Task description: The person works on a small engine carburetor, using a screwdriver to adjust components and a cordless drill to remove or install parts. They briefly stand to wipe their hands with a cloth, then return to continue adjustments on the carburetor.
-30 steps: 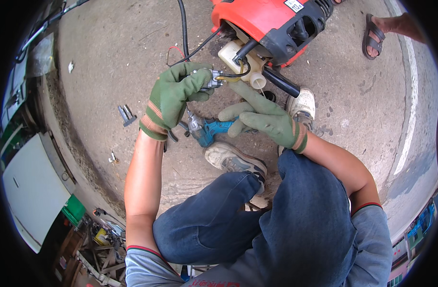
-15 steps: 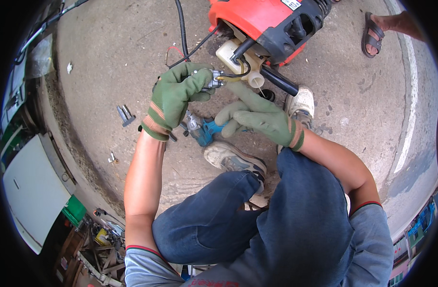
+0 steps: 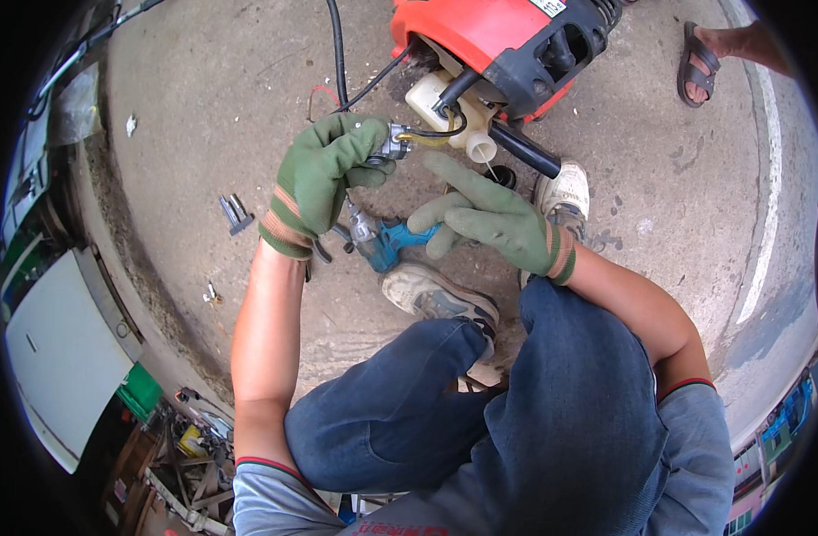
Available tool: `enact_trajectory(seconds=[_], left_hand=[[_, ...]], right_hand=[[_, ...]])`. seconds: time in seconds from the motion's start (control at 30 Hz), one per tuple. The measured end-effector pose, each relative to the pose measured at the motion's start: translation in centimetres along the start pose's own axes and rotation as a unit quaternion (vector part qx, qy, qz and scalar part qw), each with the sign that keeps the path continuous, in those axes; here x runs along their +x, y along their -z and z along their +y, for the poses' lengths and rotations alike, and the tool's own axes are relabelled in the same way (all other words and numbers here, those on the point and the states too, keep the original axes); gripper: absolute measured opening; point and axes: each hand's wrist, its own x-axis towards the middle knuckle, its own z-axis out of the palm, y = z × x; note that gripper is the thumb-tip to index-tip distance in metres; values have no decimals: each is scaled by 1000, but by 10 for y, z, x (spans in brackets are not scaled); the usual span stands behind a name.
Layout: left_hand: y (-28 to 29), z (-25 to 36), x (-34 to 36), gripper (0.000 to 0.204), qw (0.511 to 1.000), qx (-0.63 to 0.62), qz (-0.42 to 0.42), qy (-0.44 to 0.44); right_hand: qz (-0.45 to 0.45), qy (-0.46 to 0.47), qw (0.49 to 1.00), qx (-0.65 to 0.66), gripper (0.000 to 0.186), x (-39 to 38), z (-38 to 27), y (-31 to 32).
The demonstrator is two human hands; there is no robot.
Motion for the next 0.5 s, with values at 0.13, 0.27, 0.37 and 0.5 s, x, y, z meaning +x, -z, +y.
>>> enact_trajectory(seconds=[0.13, 0.27, 0.37, 0.5], left_hand=[[-2, 2, -1, 38, 1000, 2, 4, -6], [0, 0, 0, 38, 1000, -7, 3, -1], [1, 0, 0, 38, 1000, -7, 0, 1], [-1, 0, -2, 38, 1000, -6, 6, 5]], right_hand=[[-1, 4, 1000, 7, 71, 2, 4, 1], [-5, 6, 1000, 2, 72, 2, 2, -1], [-4, 9, 1000, -8, 74, 3, 1, -1], [-3, 0, 1000, 3, 76, 4, -1, -2]])
